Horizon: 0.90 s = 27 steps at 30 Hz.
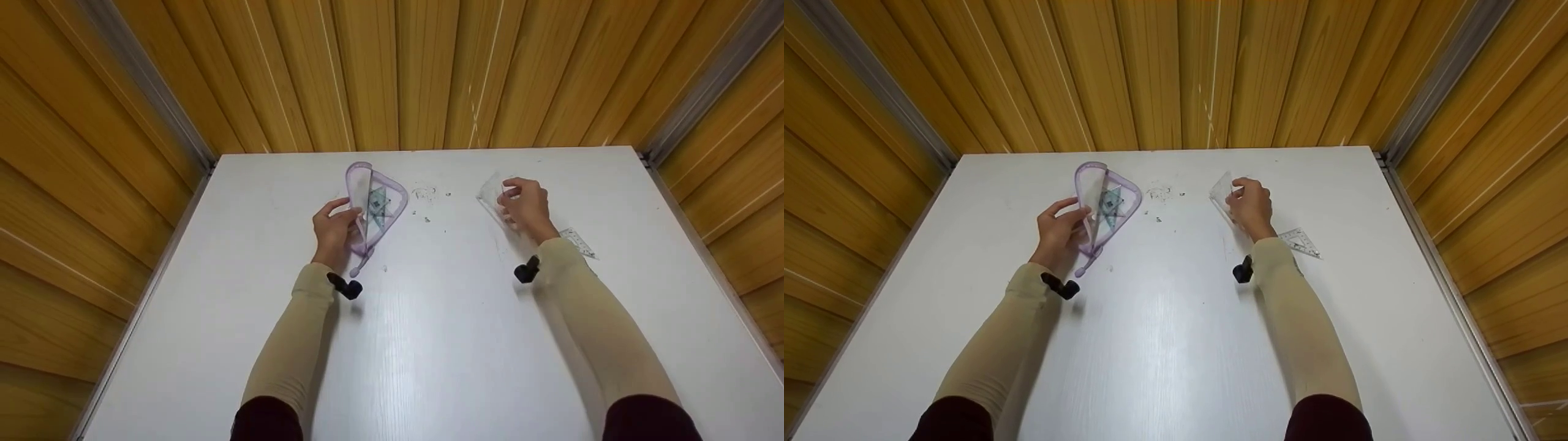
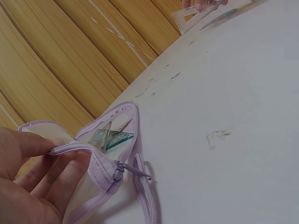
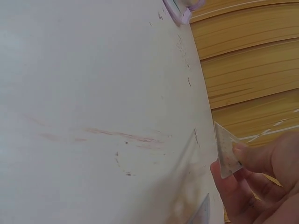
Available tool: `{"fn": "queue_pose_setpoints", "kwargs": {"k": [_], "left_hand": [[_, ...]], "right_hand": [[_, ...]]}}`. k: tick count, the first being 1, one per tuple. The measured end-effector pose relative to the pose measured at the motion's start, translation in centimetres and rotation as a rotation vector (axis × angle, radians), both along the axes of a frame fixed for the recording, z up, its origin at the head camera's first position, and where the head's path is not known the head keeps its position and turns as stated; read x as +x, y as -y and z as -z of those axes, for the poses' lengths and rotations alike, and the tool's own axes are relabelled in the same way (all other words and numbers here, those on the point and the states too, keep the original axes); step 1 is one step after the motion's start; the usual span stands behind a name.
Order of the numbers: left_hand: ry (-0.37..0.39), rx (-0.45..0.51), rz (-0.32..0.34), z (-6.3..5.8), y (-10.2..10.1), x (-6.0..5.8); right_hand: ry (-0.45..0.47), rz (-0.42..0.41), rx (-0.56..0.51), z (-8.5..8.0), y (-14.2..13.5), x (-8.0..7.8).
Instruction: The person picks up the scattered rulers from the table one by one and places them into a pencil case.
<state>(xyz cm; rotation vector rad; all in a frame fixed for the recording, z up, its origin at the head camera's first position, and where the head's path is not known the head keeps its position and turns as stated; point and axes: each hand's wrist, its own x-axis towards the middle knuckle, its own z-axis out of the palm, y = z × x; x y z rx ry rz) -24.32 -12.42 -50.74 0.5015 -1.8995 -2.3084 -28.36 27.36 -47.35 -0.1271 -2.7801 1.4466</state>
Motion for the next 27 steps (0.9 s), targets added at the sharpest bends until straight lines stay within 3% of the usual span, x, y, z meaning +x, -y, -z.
{"fn": "queue_pose_setpoints", "kwargs": {"k": [15, 27], "left_hand": [[0.006, 0.001, -0.006, -0.01, 0.02, -0.27], [0.043, 0.023, -0.015, -0.03, 0.01, -0.45]], "right_hand": [[0.045, -0.007, -0.033, -0.92, 0.53, -0.65], [0.008, -0.010, -0.036, -0.78, 0.87, -1.04]]}}
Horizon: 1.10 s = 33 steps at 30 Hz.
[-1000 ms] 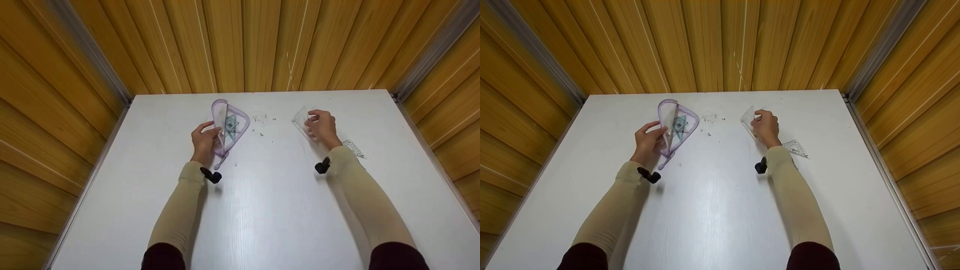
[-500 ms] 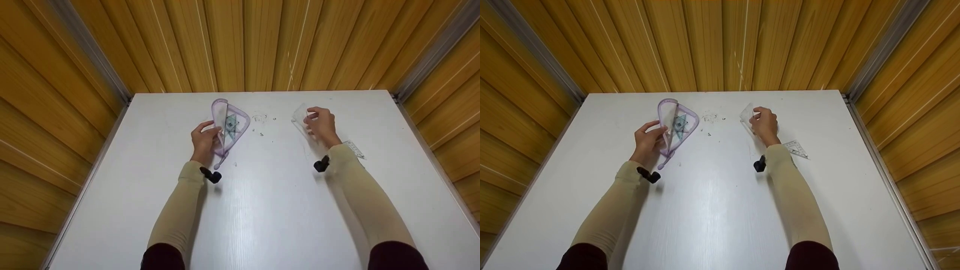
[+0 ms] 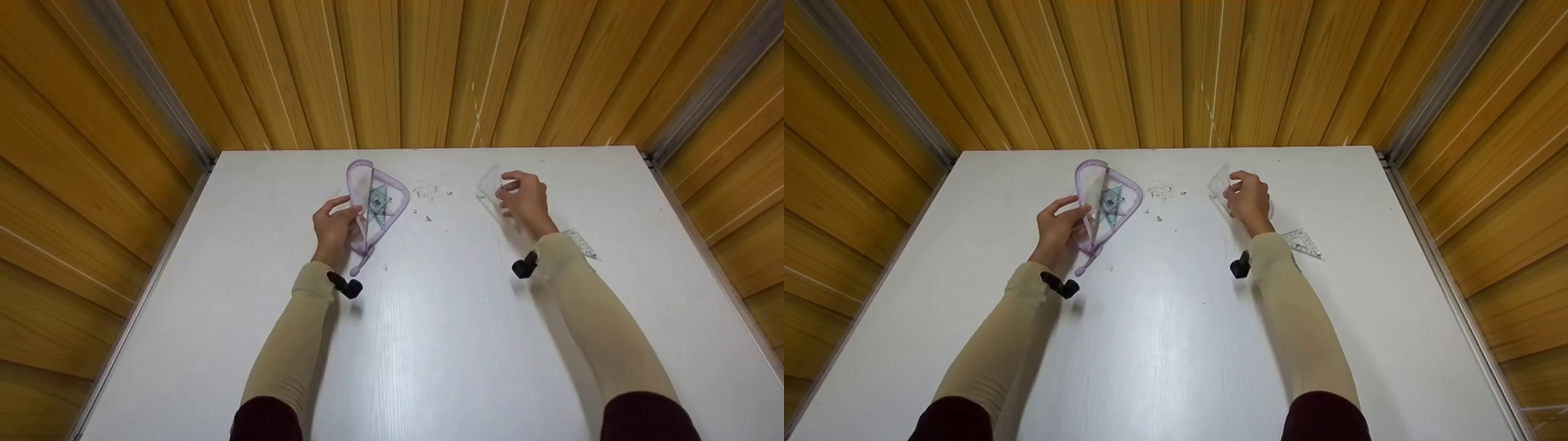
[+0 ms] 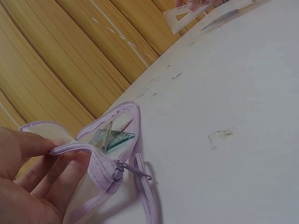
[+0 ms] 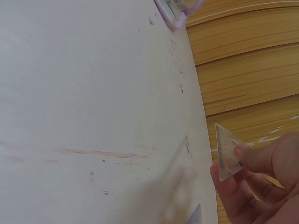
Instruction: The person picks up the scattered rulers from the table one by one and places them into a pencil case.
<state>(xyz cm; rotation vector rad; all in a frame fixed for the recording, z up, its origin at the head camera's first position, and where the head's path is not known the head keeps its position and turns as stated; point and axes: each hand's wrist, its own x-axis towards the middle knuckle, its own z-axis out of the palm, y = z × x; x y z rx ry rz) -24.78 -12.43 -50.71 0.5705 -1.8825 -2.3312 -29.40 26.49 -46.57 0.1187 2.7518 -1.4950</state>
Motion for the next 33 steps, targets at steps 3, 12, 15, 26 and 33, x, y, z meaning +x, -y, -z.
{"fn": "queue_pose_setpoints", "kwargs": {"k": [3, 12, 15, 26, 33], "left_hand": [[-0.003, 0.001, -0.002, 0.0, 0.1, -0.1], [-0.007, 0.020, 0.002, 0.0, 0.1, 0.2], [-0.004, 0.036, 0.003, 0.0, 0.1, 0.3], [-0.022, 0.026, -0.002, 0.1, -0.1, 0.2], [-0.017, -0.012, 0.003, 0.1, -0.1, 0.1]], "right_hand": [[0.008, -0.001, -0.003, -0.1, 0.2, -0.1], [0.041, -0.001, -0.031, -0.3, 1.2, -0.5], [0.051, -0.005, -0.043, -0.4, 1.6, -0.8], [0.022, -0.027, -0.099, -0.5, 3.5, -1.9], [0.032, -0.035, -0.137, -0.2, 5.0, -2.7]]}}
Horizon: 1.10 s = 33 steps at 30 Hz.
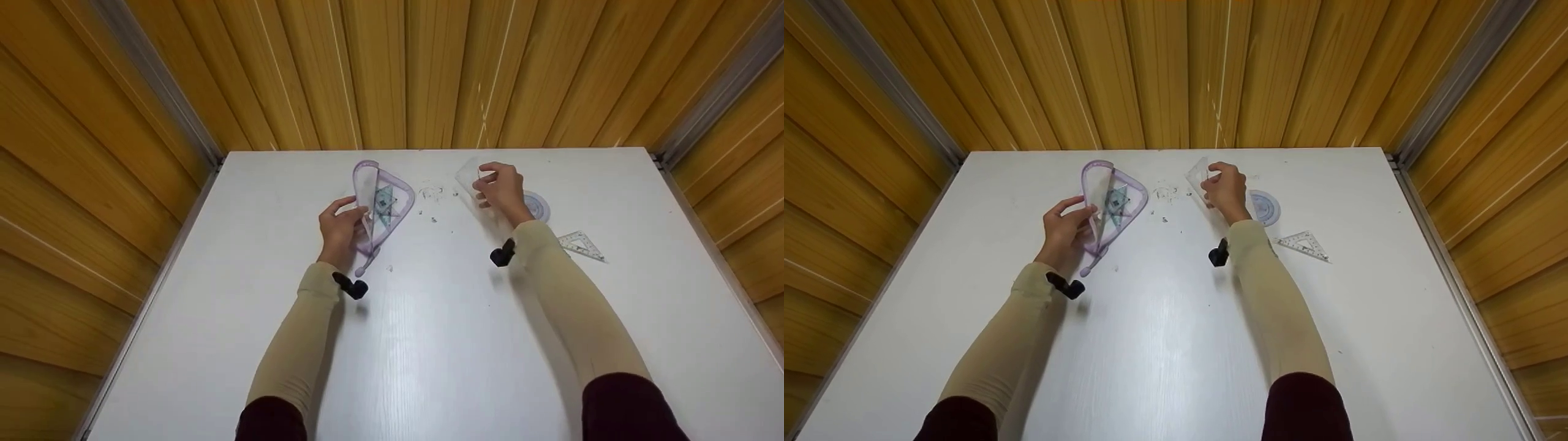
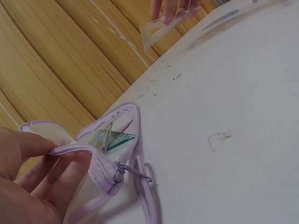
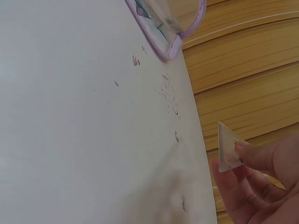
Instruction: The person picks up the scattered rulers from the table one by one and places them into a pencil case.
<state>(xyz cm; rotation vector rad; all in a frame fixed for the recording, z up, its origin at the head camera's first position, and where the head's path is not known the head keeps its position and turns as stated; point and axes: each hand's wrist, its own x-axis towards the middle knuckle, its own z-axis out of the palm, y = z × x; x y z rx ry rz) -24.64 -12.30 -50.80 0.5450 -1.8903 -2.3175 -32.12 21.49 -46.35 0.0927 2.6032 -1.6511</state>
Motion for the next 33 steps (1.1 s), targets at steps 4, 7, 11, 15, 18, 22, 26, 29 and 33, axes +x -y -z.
{"fn": "queue_pose_setpoints", "kwargs": {"k": [4, 7, 11, 15, 18, 22, 26, 29, 33], "left_hand": [[-0.001, -0.006, -0.002, -0.1, 0.0, 0.0], [0.005, 0.001, -0.003, 0.0, 0.0, 0.0], [0.011, 0.000, -0.005, -0.1, 0.0, 0.0], [0.002, 0.009, -0.010, -0.3, -0.1, 0.1], [-0.002, 0.006, -0.012, -0.2, -0.2, 0.1], [-0.011, 0.009, -0.005, 0.0, -0.2, 0.1], [-0.028, 0.025, 0.002, 0.2, -0.3, -0.1], [-0.027, 0.015, -0.001, 0.2, -0.4, -0.1], [-0.015, 0.007, 0.000, 0.2, -0.5, 0.0]], "right_hand": [[0.021, -0.002, -0.014, 0.2, 0.8, -0.4], [0.035, 0.002, -0.013, 0.1, 1.4, -0.5], [0.044, 0.004, -0.019, 0.0, 2.1, -0.7], [0.048, 0.003, -0.024, 0.1, 3.0, -0.9], [0.053, -0.002, -0.020, 0.3, 3.8, -0.9], [0.063, -0.017, -0.029, 0.6, 4.8, -1.0], [0.068, -0.026, -0.036, 1.0, 5.8, -1.2], [0.064, -0.025, -0.039, 1.2, 6.5, -1.3], [0.058, -0.025, -0.044, 1.6, 7.3, -1.5]]}}
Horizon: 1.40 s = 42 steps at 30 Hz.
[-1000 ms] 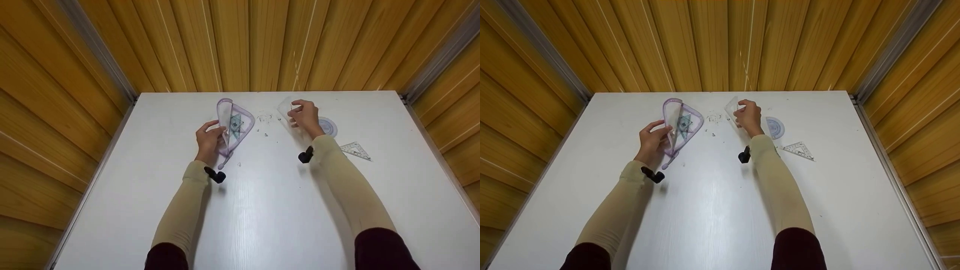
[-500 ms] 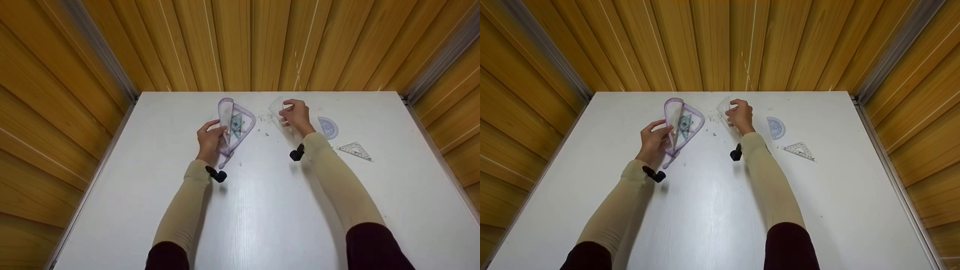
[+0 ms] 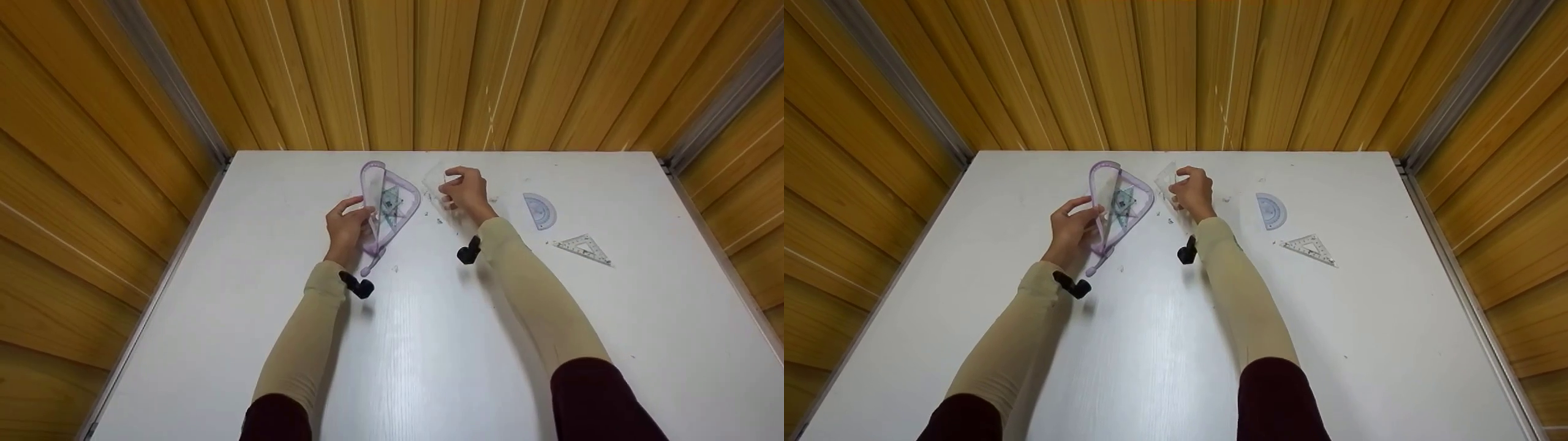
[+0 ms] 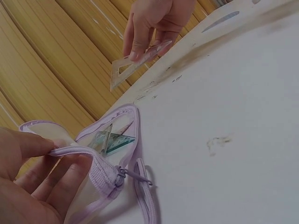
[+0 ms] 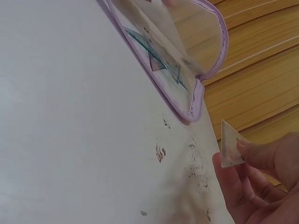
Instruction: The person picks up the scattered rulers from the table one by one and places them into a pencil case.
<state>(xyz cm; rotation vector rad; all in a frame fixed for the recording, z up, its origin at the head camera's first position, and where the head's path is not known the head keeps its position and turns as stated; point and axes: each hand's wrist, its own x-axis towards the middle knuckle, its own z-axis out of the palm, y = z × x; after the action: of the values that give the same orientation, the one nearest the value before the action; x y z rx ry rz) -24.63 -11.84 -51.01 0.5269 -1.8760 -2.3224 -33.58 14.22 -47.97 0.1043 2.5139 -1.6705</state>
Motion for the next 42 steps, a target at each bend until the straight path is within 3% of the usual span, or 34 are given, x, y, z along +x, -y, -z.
{"fn": "queue_pose_setpoints", "kwargs": {"k": [5, 14, 21, 32, 42], "left_hand": [[0.007, 0.005, 0.014, 0.0, -0.2, 0.0], [-0.018, 0.002, 0.010, -0.1, -0.3, -0.1], [-0.023, 0.027, 0.015, -0.1, -0.3, -0.1], [-0.024, 0.014, 0.013, 0.1, -0.3, 0.2], [-0.007, 0.003, 0.007, 0.2, -0.4, 0.3]], "right_hand": [[0.013, 0.005, -0.004, 0.2, 0.7, 0.1], [-0.052, 0.015, 0.055, -0.1, 2.2, 0.1], [-0.048, 0.002, 0.024, 0.0, 3.3, 0.3], [0.013, -0.038, -0.038, 0.3, 5.3, 0.5], [0.053, -0.039, -0.024, 1.0, 7.0, 0.4]]}}
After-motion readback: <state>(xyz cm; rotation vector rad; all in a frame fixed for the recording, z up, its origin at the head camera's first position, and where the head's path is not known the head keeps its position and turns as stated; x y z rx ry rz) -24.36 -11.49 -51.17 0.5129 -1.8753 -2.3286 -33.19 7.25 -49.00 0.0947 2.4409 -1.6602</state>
